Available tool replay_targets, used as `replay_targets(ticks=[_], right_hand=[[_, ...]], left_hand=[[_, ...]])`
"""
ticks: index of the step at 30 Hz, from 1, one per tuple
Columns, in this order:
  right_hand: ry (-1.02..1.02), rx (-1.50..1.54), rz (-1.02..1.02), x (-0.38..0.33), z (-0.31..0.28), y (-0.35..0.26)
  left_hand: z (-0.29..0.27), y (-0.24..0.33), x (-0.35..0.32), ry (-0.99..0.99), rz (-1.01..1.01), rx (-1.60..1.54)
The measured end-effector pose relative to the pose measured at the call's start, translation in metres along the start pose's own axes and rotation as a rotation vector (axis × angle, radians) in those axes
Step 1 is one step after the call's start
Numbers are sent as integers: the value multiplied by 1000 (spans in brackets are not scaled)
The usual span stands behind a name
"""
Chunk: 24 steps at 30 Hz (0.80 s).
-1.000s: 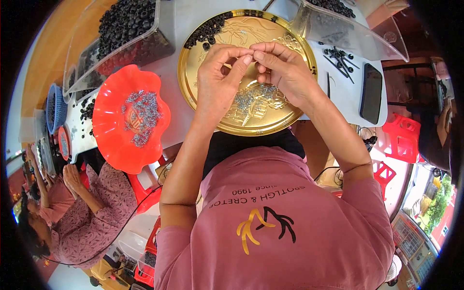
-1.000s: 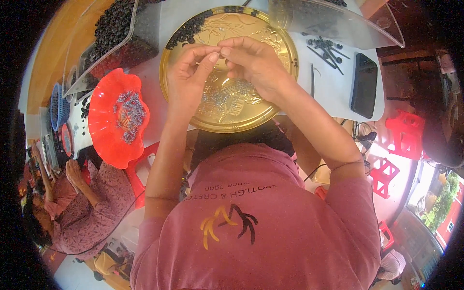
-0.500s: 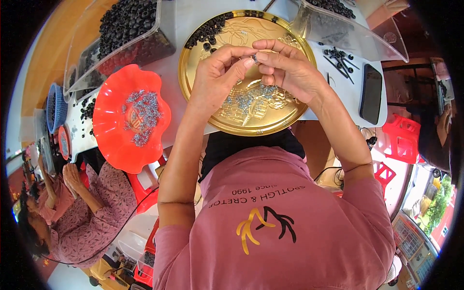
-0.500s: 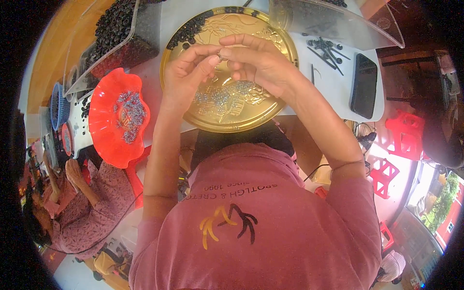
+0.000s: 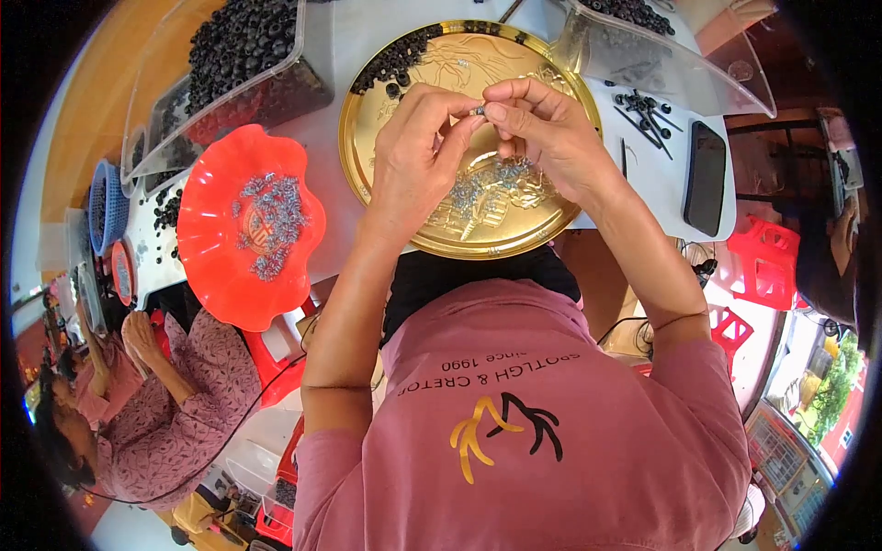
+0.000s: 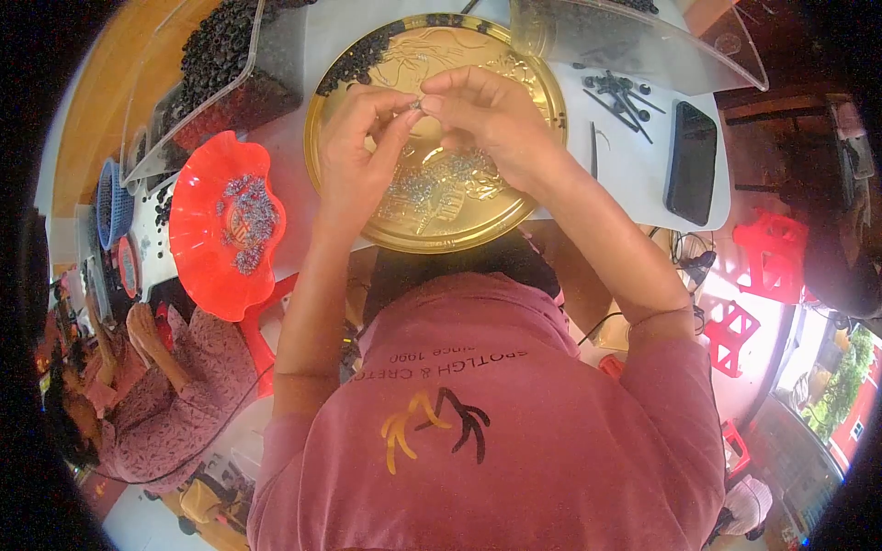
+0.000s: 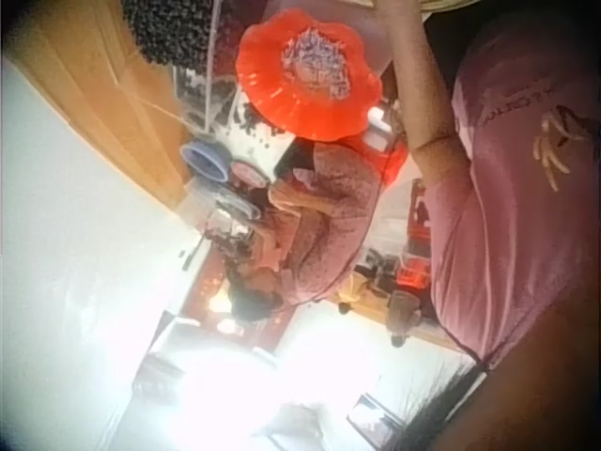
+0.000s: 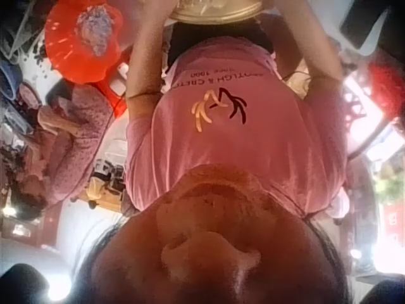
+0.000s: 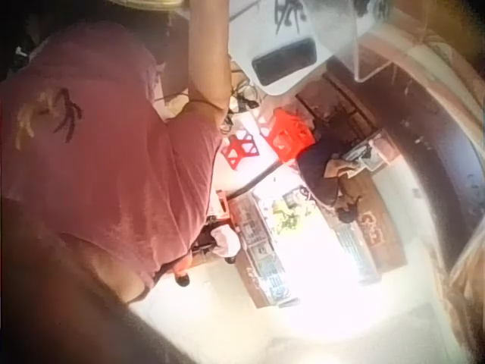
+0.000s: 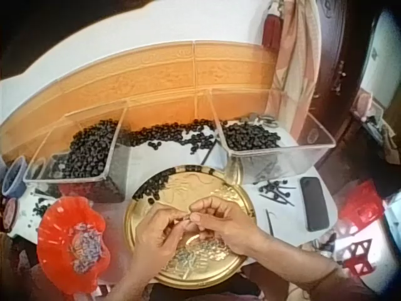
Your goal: The person assembles craft pieces by hand, connecting small metal components together and then fitting black beads together.
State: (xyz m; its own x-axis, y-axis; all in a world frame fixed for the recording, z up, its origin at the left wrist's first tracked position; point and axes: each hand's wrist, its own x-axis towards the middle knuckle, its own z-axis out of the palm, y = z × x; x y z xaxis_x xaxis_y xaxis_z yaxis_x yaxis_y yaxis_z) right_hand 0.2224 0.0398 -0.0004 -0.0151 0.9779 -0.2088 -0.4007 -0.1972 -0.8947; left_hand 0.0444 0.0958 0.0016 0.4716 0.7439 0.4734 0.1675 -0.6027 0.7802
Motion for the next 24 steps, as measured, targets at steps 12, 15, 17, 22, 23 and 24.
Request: replay_targets(ticks=[12, 15, 17, 22, 23, 24], right_hand=[[40, -188, -36, -1, 1, -6], [15, -10, 118, 1, 1, -14], [14, 68, 180, 2, -3, -14], [-159, 232, 301, 9, -19, -9], [-159, 233, 301, 9, -18, -9], [-163, 205, 289, 9, -17, -9]], left_hand=[[-1, -5, 2, 18, 215, 263], [-3, -4, 2, -6, 219, 240], [-5, -5, 2, -64, 194, 157], [-10, -1, 4, -127, 170, 135], [-10, -1, 4, -130, 189, 150], [-10, 0, 4, -131, 189, 150]])
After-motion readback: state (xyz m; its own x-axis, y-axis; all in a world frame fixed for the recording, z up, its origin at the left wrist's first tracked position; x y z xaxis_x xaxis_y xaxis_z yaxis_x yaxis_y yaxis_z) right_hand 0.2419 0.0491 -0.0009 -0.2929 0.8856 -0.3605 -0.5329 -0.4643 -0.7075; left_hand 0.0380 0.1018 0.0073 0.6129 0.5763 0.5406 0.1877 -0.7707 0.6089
